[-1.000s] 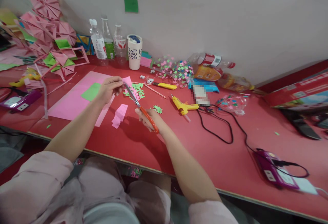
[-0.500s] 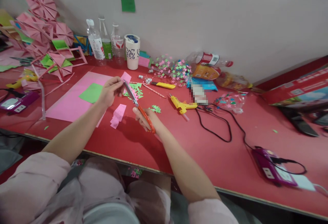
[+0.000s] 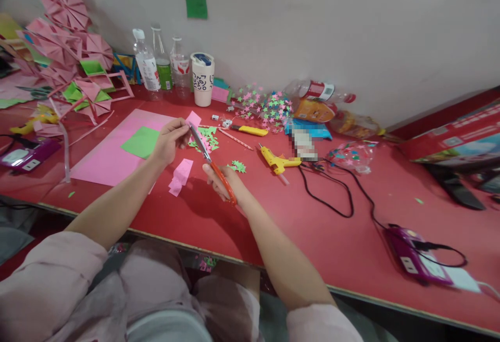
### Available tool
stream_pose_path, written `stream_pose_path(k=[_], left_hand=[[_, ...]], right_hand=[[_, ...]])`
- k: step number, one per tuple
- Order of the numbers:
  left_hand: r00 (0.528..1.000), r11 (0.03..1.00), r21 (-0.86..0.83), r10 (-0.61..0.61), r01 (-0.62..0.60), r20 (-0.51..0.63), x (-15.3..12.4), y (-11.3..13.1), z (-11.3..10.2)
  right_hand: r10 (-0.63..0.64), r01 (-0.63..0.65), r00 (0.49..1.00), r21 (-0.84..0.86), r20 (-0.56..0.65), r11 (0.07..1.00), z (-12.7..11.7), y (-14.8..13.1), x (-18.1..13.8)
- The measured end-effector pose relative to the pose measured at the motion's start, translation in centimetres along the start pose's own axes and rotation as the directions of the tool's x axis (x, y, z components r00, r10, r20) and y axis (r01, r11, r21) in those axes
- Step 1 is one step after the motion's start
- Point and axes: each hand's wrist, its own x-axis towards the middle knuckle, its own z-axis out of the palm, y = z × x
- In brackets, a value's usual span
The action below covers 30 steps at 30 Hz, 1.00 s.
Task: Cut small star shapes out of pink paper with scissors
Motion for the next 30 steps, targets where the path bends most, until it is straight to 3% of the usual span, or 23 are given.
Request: stream_pose_path(k=[14,30], left_hand=[[0.994,0.997,-0.032,0.072,-0.075,-0.079,-0.5,-1.5,1.2],[0.992,0.995,-0.04,0.085,-0.089,-0.091,-0.5,-1.9,1.4]], right_hand=[[0.064,-0.058,0.995,0.079,-0.075,0.995,2.3,0.2,0.2],[0.076,-0.071,0.992,0.046,-0.101,0.996,2.5,0.1,0.1]])
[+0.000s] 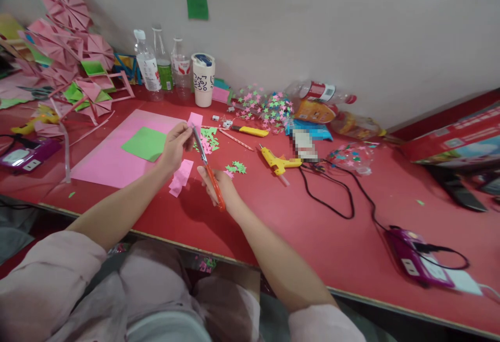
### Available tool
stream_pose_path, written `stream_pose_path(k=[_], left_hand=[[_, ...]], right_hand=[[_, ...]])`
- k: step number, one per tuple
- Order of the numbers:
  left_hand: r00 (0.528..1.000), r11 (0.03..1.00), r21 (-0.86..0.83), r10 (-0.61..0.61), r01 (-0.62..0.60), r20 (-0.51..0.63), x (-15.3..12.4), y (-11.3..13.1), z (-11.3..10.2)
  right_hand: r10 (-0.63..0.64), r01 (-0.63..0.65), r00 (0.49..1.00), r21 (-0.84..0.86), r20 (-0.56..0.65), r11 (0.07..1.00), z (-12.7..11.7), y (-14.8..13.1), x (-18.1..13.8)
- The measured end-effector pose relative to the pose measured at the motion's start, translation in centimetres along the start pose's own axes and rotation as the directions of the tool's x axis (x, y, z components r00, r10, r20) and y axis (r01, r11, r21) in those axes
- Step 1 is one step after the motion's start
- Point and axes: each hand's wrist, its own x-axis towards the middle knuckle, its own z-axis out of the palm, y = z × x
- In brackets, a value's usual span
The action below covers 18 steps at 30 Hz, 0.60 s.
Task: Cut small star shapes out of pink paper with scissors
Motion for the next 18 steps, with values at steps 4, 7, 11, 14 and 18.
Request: stream_pose_path(k=[4,7,11,14,18], left_hand=[[1.0,1.0,0.004,-0.003,0.003,0.005,0.0,0.1,0.0],[1.0,1.0,-0.007,-0.004,0.004,0.006,0.0,0.2,-0.1],[1.0,0.999,-0.023,-0.021,0.021,0.007,0.3,0.7,-0.3],[0.997,0.997,-0.037,-0.068,0.067,-0.037,0.7,1.2,-0.6],[0.987,0.99,-0.068,-0.131,0.125,-0.09,1.3,1.6,-1.1]], right_hand=[[0.016,-0.016,1.0,-0.002,-0.024,1.0,0.0,-0.1,0.1],[0.026,-0.026,0.999,0.01,-0.042,1.0,0.0,-0.1,0.1],[0.001,-0.001,1.0,0.014,-0.031,1.0,-0.4,-0.2,0.1],[-0.001,0.001,0.999,0.008,-0.035,1.0,-0.6,-0.2,0.2],[0.009,-0.009,0.999,0.003,-0.04,1.0,-0.8,-0.2,0.3]])
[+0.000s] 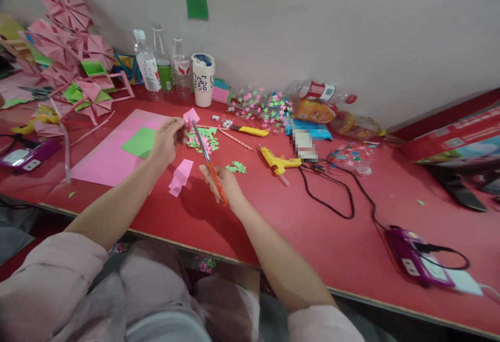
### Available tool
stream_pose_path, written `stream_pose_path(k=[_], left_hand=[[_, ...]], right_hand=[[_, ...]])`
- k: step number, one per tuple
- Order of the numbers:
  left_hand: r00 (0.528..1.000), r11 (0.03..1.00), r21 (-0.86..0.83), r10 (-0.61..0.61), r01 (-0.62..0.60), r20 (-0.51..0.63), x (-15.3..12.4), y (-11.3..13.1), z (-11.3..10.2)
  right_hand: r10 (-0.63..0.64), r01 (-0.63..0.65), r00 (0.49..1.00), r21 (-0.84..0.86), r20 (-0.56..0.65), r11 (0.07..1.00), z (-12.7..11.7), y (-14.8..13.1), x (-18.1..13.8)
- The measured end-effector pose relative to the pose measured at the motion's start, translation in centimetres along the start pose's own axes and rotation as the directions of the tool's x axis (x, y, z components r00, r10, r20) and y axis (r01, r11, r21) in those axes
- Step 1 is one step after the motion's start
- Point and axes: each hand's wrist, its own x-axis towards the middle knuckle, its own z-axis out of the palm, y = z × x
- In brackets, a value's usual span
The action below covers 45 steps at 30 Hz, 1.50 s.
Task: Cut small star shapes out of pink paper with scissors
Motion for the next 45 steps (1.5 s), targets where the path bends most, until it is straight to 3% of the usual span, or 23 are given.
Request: stream_pose_path(k=[17,35,45], left_hand=[[0.992,0.987,0.144,0.052,-0.068,0.111,0.8,0.8,-0.7],[0.999,0.988,0.155,-0.021,0.014,0.042,0.9,1.2,-1.0],[0.997,0.975,0.223,-0.012,-0.005,0.073,0.9,0.8,-1.0]], right_hand=[[-0.03,0.04,0.996,-0.114,0.09,0.993,-1.6,-0.2,0.0],[0.015,-0.002,0.997,-0.154,0.082,0.988,-1.7,-0.2,0.1],[0.022,-0.01,0.997,-0.165,0.068,0.986,-1.7,0.0,0.4]])
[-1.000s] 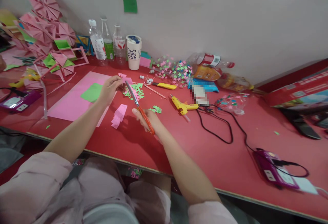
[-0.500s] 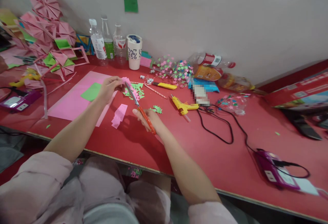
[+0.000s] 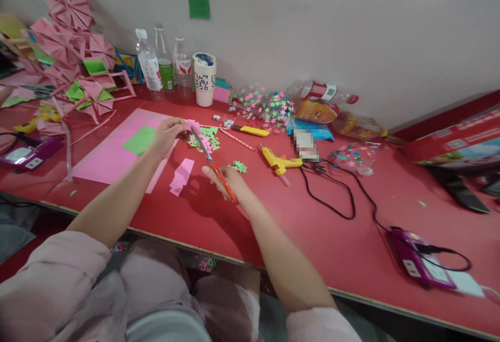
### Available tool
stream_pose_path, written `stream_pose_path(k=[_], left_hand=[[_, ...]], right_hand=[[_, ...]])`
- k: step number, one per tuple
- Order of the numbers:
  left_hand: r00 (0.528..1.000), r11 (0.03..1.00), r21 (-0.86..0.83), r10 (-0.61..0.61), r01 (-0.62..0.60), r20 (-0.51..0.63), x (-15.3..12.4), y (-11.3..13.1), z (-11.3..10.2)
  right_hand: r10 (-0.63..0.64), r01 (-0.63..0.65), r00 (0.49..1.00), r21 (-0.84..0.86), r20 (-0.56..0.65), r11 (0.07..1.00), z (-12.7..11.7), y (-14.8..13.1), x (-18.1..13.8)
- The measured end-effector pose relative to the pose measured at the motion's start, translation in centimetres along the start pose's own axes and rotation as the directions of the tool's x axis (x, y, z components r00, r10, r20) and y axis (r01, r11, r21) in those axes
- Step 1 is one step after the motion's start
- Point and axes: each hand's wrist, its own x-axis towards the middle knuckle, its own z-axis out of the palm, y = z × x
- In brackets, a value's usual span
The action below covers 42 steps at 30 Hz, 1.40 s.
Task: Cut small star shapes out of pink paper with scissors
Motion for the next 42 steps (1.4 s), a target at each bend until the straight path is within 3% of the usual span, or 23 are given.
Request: stream_pose_path(k=[7,13,16,22,29,34,42], left_hand=[[0.993,0.993,0.093,0.063,-0.072,0.099,0.3,-0.7,-0.5],[0.992,0.994,0.068,0.084,-0.09,0.096,0.3,-1.0,-0.5],[0.995,0.999,0.004,0.052,-0.053,0.087,0.1,-0.8,-0.2],[0.977,0.993,-0.1,-0.041,0.063,0.211,-0.7,-0.7,0.6],[0.992,0.979,-0.196,-0.026,0.05,0.12,-0.7,-0.9,1.0],[0.998,0.99,-0.144,0.014,-0.006,0.055,-0.7,-0.5,1.1],[0.994,0.993,-0.069,0.097,-0.093,0.056,-0.6,-0.2,0.8]], right_hand=[[-0.024,0.024,1.0,0.037,-0.012,0.999,0.1,-0.1,-0.2],[0.003,-0.004,1.0,0.083,0.012,0.997,0.3,-0.4,-0.4],[-0.028,0.029,1.0,0.104,-0.013,0.994,0.5,-0.3,-0.4],[-0.056,0.069,0.994,0.148,-0.091,0.986,1.0,-0.1,-0.3],[-0.035,0.043,0.998,0.14,-0.06,0.989,1.3,-0.1,-0.3],[-0.035,0.041,0.999,0.149,-0.04,0.988,1.4,0.0,-0.3],[-0.07,0.07,0.997,0.067,0.012,0.995,0.5,0.1,-0.4]])
